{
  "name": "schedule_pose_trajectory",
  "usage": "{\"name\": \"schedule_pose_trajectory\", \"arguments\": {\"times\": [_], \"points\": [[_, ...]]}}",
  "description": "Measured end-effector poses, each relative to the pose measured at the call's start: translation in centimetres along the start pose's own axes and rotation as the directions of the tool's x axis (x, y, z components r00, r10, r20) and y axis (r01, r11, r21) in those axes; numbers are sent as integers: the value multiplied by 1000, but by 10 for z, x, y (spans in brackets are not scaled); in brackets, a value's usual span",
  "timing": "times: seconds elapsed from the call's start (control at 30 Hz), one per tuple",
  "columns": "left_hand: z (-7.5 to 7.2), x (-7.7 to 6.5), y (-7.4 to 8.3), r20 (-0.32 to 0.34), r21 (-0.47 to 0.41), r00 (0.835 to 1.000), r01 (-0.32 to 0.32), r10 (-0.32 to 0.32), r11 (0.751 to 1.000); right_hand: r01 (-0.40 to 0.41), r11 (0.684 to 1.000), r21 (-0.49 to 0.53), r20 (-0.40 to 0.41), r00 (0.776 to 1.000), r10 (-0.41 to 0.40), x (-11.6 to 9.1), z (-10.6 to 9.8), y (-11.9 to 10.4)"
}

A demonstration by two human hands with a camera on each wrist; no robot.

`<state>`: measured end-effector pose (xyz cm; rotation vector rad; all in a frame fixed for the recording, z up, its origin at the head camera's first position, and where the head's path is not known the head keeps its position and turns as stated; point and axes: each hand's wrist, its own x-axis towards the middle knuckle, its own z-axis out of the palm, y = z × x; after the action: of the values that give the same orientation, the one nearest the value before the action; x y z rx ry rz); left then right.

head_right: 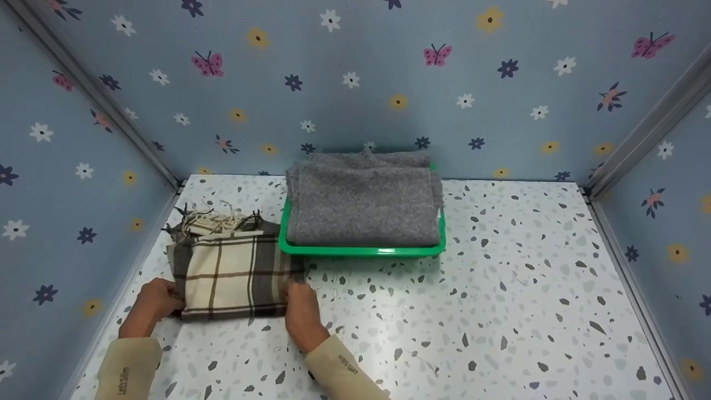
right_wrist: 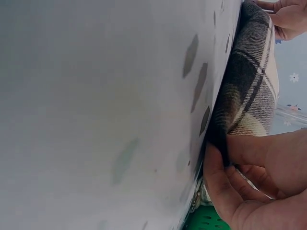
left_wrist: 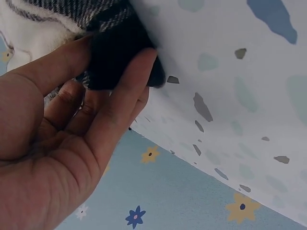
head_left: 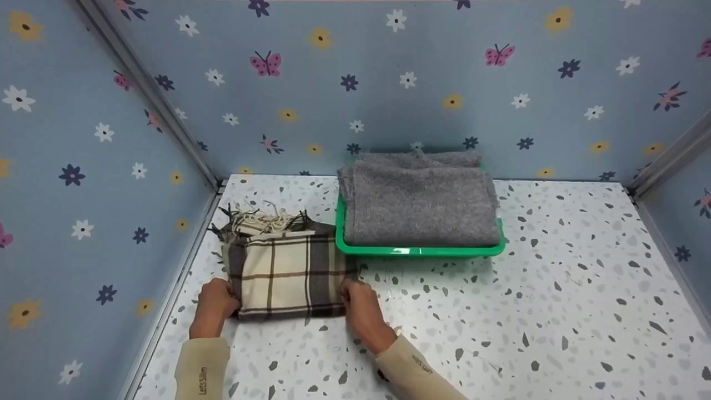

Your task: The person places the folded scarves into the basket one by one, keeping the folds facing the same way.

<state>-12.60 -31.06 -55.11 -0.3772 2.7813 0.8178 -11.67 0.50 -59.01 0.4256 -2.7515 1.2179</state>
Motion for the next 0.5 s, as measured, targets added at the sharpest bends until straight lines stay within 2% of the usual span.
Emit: {"name": "schedule_pose_trajectory", "arguments": {"times": [0.17,0.5], "points": [[0,0,0,5,28,1000,10,-10,1000,32,999,20,-10,999,-32,-4,0,-1],[-2,-3,3,40,35,999,36,-38,999,-5,1000,27,38,999,4,-12,1,-4]]}}
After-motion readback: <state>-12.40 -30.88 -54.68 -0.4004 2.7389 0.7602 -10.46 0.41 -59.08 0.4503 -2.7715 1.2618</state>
